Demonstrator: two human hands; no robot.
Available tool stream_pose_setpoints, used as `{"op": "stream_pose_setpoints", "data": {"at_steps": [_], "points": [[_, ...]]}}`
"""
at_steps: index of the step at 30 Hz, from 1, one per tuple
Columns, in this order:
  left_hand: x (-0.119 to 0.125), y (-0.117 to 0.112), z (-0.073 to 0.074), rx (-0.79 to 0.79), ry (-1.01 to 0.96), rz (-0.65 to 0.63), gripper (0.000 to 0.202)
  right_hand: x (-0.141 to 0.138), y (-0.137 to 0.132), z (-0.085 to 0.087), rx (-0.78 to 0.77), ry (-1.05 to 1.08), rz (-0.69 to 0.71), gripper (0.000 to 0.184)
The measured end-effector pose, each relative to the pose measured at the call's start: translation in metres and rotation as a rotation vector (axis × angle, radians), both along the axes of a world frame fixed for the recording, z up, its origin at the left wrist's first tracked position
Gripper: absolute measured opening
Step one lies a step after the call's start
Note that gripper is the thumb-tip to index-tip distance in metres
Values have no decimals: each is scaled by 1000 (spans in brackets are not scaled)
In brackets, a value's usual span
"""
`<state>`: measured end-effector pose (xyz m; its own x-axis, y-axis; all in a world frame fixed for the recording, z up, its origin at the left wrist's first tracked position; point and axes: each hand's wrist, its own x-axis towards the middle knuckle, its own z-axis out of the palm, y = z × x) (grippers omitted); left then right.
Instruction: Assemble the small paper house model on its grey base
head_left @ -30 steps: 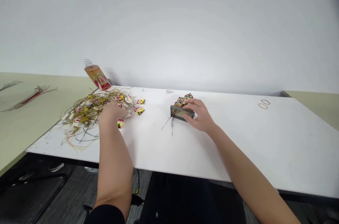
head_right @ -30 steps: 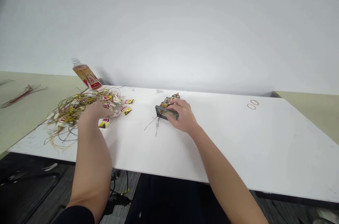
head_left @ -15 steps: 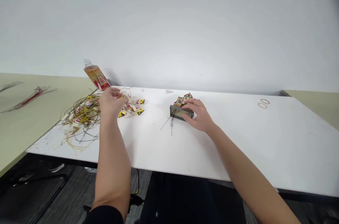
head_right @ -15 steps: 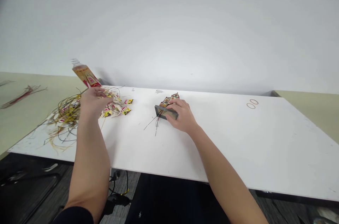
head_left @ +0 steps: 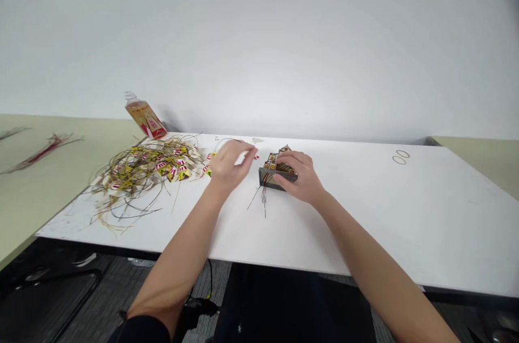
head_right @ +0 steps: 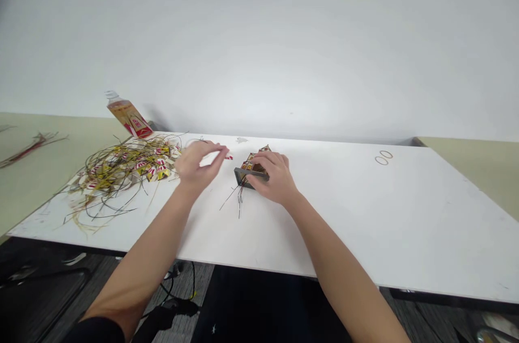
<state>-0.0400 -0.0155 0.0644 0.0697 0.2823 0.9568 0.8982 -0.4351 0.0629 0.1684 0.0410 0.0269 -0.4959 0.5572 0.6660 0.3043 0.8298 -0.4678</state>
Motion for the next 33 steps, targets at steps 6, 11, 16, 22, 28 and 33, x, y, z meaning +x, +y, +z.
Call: {"op": "stream_pose_setpoints", "data": {"at_steps": [6,11,16,22,28,33], "points": [[37,-1,-22,59,116,-209,23,-4,-7,4,91,23,-49,15],[38,0,-22,47,112,-194,30,-2,-5,7,86,102,-50,14],[31,-1,-20,-58,69,-8,36,2,1,13,28,204,-42,17],[25,-1,-20,-460,75,158,26,8,5,19,1,355,55,14],[23,3,-21,-507,19,-4,26,13,18,19,-392,678,-3,19],[20,5,-22,-459,-9,-63,23,27,33,29,-931,936,-223,24]]}}
